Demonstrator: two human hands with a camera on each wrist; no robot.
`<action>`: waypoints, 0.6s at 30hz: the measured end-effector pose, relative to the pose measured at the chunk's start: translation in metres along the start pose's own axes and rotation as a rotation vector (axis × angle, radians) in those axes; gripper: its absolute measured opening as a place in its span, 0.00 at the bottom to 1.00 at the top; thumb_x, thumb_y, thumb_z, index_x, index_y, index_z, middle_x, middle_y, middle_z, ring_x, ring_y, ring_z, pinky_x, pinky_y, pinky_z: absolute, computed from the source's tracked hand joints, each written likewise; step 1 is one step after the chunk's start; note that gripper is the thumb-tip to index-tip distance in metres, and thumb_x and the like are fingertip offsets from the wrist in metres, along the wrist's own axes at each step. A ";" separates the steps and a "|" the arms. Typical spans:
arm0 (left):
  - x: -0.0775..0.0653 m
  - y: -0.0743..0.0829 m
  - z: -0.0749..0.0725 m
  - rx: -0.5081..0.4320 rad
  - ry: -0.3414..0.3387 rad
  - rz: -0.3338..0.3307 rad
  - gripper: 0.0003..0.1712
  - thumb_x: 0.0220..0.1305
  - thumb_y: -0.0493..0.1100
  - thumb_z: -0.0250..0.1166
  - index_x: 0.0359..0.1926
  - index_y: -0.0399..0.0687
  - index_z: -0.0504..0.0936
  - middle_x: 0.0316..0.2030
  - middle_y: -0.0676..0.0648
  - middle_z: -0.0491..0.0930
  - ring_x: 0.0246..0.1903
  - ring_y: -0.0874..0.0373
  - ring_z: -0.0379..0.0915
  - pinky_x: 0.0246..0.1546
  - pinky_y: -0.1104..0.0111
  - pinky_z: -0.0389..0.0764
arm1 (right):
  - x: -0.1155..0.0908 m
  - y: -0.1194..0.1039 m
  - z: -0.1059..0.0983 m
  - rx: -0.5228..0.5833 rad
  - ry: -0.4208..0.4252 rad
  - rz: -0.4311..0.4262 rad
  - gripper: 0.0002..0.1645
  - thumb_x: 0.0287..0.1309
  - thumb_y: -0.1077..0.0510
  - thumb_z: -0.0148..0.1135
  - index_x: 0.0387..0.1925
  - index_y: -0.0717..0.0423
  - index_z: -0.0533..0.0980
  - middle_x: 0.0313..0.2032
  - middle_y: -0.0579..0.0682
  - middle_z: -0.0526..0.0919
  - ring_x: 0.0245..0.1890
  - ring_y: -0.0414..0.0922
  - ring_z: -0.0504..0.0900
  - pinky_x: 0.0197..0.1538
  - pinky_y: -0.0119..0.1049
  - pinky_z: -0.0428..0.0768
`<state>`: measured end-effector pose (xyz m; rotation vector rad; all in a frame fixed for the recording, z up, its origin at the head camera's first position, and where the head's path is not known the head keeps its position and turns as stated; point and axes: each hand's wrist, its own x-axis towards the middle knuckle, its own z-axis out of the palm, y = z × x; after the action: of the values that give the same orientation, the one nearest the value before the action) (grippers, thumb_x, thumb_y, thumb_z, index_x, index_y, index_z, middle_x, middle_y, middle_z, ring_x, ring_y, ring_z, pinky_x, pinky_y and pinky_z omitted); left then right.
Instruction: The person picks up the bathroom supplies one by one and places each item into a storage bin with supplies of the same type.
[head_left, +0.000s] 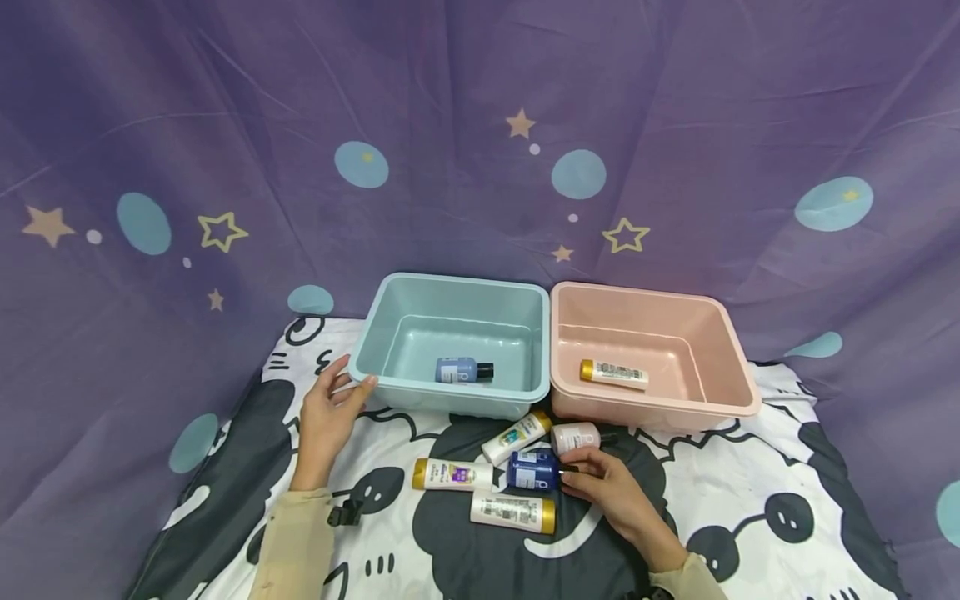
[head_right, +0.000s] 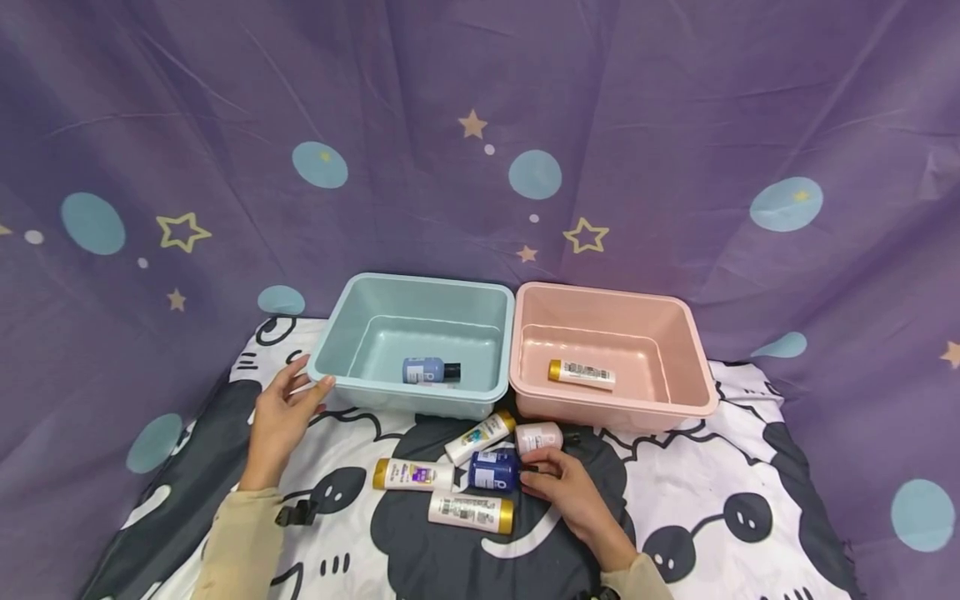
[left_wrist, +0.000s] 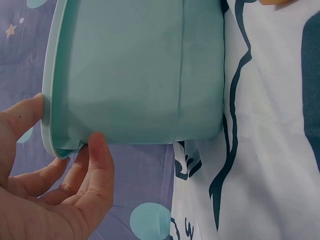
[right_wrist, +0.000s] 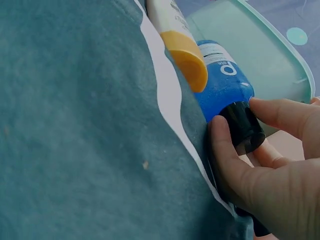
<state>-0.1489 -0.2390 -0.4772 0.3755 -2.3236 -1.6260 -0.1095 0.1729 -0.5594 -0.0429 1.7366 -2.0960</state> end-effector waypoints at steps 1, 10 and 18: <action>0.000 0.000 0.000 -0.001 -0.001 -0.001 0.41 0.63 0.57 0.72 0.72 0.49 0.68 0.57 0.39 0.78 0.51 0.48 0.80 0.35 0.77 0.83 | 0.000 0.001 0.000 0.000 -0.003 -0.004 0.24 0.61 0.71 0.65 0.55 0.80 0.68 0.43 0.57 0.82 0.46 0.45 0.83 0.52 0.44 0.83; 0.000 0.001 0.001 -0.001 -0.001 -0.014 0.41 0.62 0.56 0.72 0.72 0.49 0.68 0.58 0.40 0.78 0.51 0.48 0.79 0.35 0.76 0.83 | -0.001 -0.001 0.004 0.079 0.011 0.031 0.27 0.59 0.73 0.65 0.57 0.80 0.66 0.44 0.57 0.82 0.46 0.47 0.84 0.53 0.47 0.82; 0.000 0.002 0.001 -0.018 -0.006 -0.028 0.42 0.62 0.57 0.72 0.72 0.49 0.68 0.57 0.40 0.78 0.51 0.48 0.79 0.35 0.76 0.83 | -0.004 -0.004 0.008 0.143 0.023 0.064 0.26 0.61 0.71 0.65 0.58 0.77 0.67 0.43 0.57 0.83 0.47 0.48 0.84 0.55 0.50 0.81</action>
<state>-0.1490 -0.2379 -0.4760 0.4014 -2.3158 -1.6623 -0.1048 0.1677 -0.5534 0.0774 1.5747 -2.1759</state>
